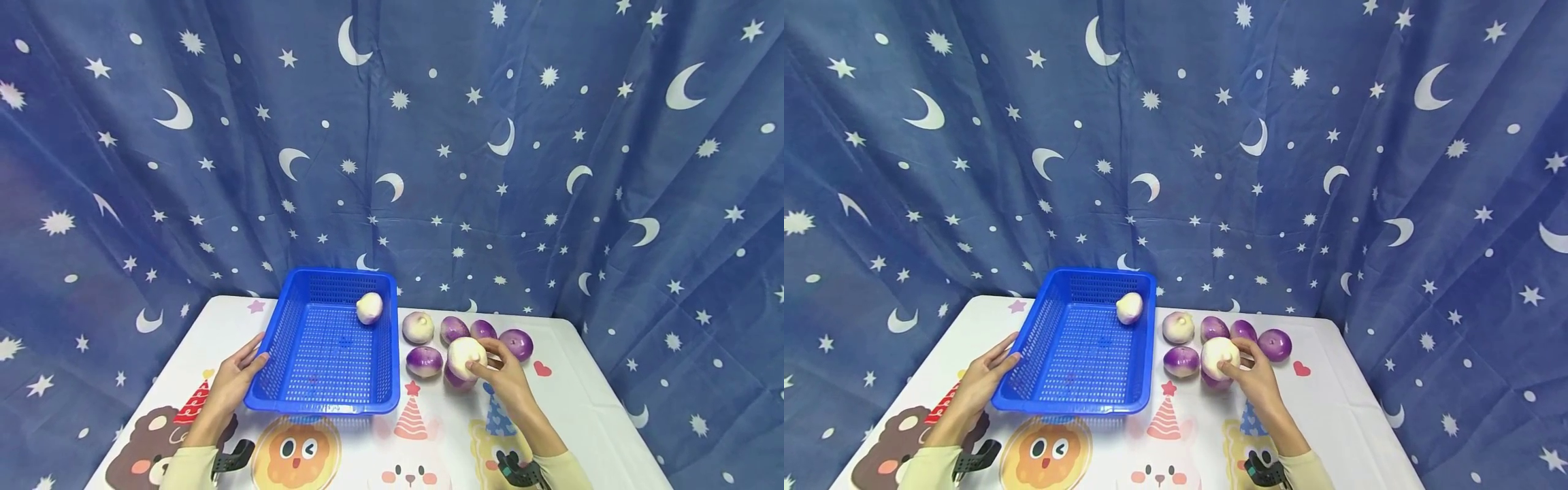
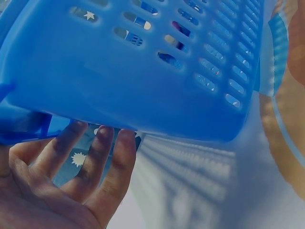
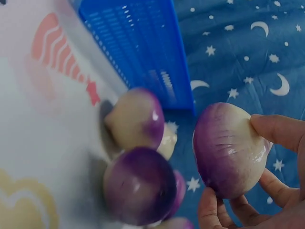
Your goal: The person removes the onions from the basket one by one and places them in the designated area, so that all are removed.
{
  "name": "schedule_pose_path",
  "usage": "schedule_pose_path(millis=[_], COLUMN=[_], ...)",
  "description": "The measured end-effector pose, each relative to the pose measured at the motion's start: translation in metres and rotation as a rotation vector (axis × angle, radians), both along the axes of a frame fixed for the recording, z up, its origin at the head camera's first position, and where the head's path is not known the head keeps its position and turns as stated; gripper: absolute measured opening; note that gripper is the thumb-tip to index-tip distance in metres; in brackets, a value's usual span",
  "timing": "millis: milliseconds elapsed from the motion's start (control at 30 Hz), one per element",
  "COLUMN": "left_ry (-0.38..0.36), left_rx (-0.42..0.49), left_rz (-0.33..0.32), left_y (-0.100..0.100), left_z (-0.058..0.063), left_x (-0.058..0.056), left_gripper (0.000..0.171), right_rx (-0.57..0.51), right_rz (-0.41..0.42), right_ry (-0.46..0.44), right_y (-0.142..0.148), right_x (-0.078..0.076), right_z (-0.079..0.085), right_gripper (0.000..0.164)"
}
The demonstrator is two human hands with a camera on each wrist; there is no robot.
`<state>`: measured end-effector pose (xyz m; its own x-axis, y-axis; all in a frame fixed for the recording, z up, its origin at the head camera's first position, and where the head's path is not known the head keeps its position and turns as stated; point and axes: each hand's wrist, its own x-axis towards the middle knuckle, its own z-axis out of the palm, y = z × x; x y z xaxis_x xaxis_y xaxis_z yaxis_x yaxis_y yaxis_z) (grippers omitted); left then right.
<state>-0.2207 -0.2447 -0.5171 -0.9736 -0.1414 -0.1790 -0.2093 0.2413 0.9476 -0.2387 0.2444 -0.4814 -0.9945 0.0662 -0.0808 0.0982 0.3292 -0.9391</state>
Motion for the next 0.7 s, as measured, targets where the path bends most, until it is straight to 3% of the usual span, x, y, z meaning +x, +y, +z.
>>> schedule_pose_path(millis=[333,700], left_ry=[-0.005,-0.01], left_rx=[-0.011,-0.007], left_rz=[0.006,0.006], left_y=[0.0,0.0], left_z=[-0.001,0.0], left_x=[0.0,0.0], left_gripper=[0.063,0.063], right_rx=[0.053,0.016], right_rz=[-0.049,-0.124], right_ry=[-0.024,-0.05], right_y=[0.028,0.056], right_x=[0.01,0.006], right_z=[-0.012,-0.023], right_gripper=[0.066,0.064])
